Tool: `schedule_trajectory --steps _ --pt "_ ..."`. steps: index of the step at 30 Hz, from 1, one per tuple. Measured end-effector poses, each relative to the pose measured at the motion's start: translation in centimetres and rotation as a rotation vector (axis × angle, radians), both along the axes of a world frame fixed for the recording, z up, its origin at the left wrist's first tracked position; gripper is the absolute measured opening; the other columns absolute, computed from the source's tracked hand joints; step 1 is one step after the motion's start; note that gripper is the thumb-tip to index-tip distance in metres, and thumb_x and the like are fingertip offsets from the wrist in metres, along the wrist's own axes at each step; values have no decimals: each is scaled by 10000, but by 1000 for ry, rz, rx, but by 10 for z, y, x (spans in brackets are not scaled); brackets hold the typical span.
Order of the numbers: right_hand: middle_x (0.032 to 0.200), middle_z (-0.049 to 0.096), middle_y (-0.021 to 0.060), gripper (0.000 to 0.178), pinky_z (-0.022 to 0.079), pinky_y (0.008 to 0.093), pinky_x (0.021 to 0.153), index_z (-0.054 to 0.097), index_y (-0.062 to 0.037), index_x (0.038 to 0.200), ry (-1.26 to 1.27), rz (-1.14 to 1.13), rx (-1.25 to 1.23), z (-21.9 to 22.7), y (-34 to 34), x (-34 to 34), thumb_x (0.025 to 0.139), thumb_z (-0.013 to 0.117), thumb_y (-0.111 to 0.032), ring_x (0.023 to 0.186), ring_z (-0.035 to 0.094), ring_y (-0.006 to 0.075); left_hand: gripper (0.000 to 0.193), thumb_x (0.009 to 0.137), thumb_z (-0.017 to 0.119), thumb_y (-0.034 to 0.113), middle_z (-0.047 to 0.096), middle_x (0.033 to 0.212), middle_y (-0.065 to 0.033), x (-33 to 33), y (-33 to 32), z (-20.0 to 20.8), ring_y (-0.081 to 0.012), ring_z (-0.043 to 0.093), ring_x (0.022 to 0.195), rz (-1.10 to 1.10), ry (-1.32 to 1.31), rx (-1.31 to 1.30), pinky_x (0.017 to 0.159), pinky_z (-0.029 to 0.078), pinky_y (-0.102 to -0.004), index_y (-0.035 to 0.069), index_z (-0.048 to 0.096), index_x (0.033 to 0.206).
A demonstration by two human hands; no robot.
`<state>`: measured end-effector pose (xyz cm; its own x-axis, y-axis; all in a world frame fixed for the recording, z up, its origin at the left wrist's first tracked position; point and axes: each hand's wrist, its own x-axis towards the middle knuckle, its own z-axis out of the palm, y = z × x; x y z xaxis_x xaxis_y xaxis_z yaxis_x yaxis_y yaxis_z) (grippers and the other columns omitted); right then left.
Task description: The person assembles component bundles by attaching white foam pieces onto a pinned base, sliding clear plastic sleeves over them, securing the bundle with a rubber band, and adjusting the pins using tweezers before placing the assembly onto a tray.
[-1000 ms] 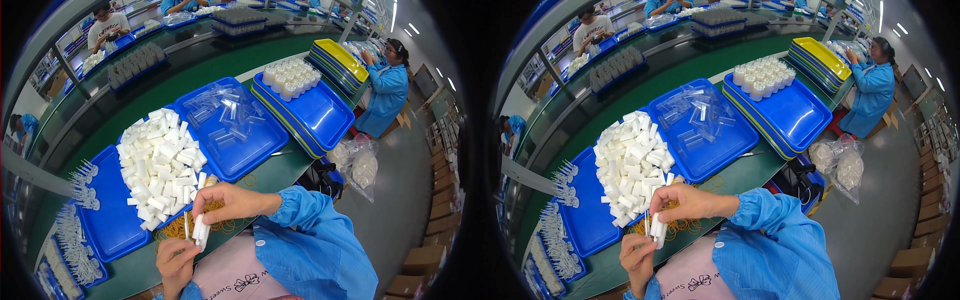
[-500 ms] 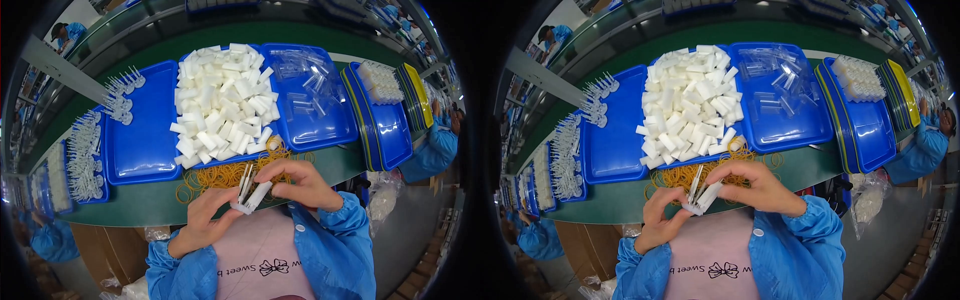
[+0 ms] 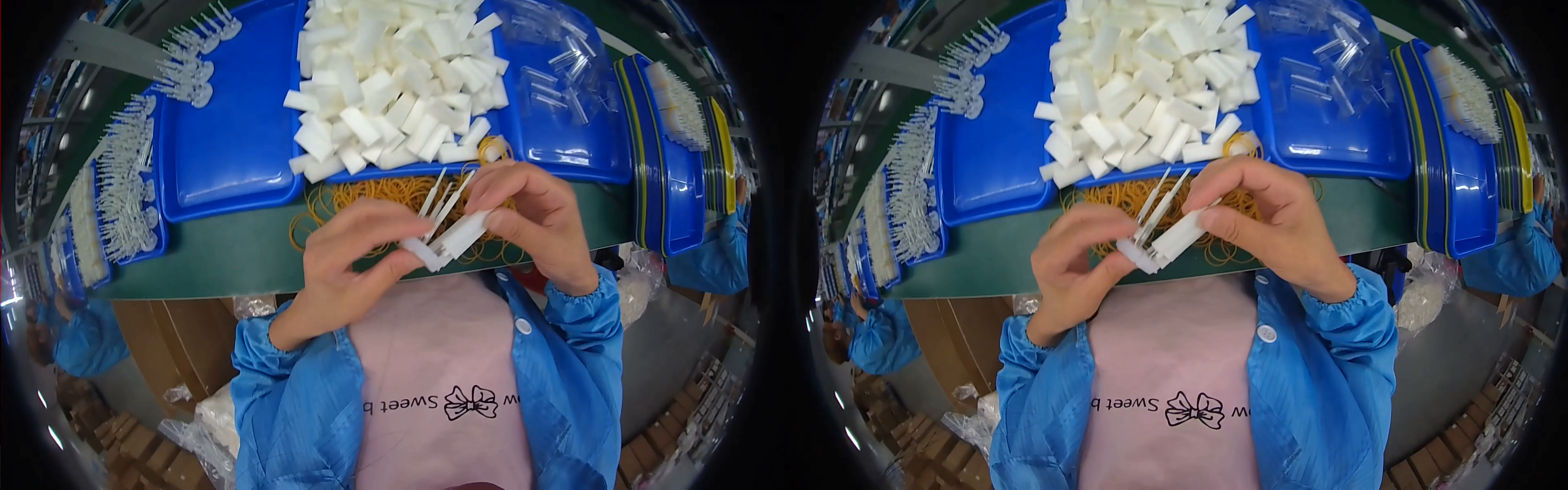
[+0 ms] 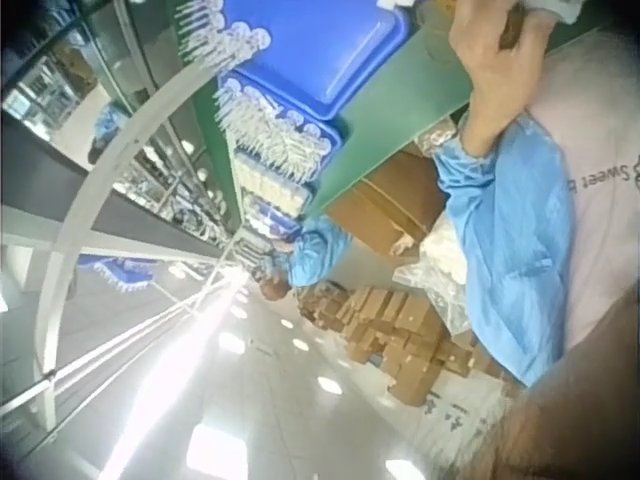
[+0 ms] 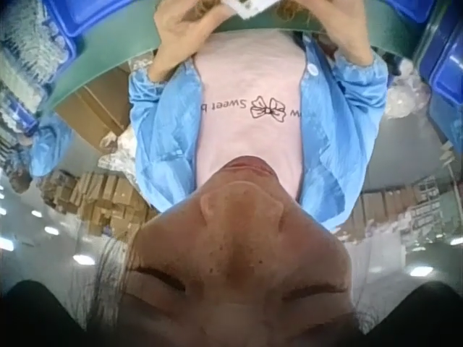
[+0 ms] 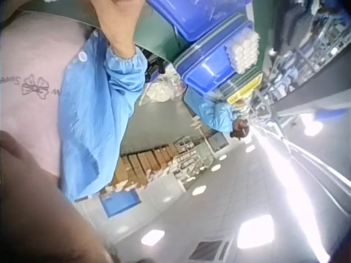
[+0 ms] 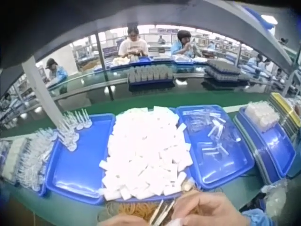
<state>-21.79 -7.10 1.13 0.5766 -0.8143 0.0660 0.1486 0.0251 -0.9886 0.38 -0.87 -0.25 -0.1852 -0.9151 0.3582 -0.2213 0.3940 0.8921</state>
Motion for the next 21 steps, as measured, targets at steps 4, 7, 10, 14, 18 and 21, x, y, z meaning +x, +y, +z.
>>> schedule_trajectory --steps 4,7,10,14,18,21 --pt "925 595 63 72 425 279 811 601 -14 898 18 8 -62 -3 -2 2 832 622 -35 885 549 146 314 711 713 11 632 962 -119 1 -3 -9 -206 612 837 22 149 11 713 486 -280 8 641 1017" --pt "917 595 68 78 429 286 806 599 -10 897 7 -18 -48 -8 3 7 826 627 -28 880 552 151 324 719 719 33 634 959 -119 2 -3 -11 -202 609 842 28 152 8 725 484 -280 3 632 1030" --pt "911 596 71 85 431 295 806 602 -12 894 -27 -21 -38 -12 7 11 818 638 -23 886 554 160 339 732 721 47 625 946 -114 0 -2 -14 -189 599 848 28 212 32 747 477 -277 -7 620 1051" --pt "944 606 85 91 431 301 815 606 -15 895 -78 -104 -112 -13 8 13 812 643 -19 903 560 177 378 764 710 54 589 950 -91 -5 -2 -16 -150 575 867 3 466 242 784 471 -270 -26 582 1110" --pt "990 605 95 115 430 295 823 609 -16 924 -81 -87 -231 -15 4 12 818 645 -42 919 560 176 404 777 701 48 569 964 -79 -6 -1 -19 -131 566 877 -51 629 342 786 474 -263 -29 557 1146" --pt "995 598 89 138 428 288 821 610 -14 947 0 -136 114 4 8 15 822 640 -65 920 555 169 416 780 697 40 571 958 -74 -5 -1 -21 -125 565 874 -46 678 370 785 474 -259 -30 544 1161"
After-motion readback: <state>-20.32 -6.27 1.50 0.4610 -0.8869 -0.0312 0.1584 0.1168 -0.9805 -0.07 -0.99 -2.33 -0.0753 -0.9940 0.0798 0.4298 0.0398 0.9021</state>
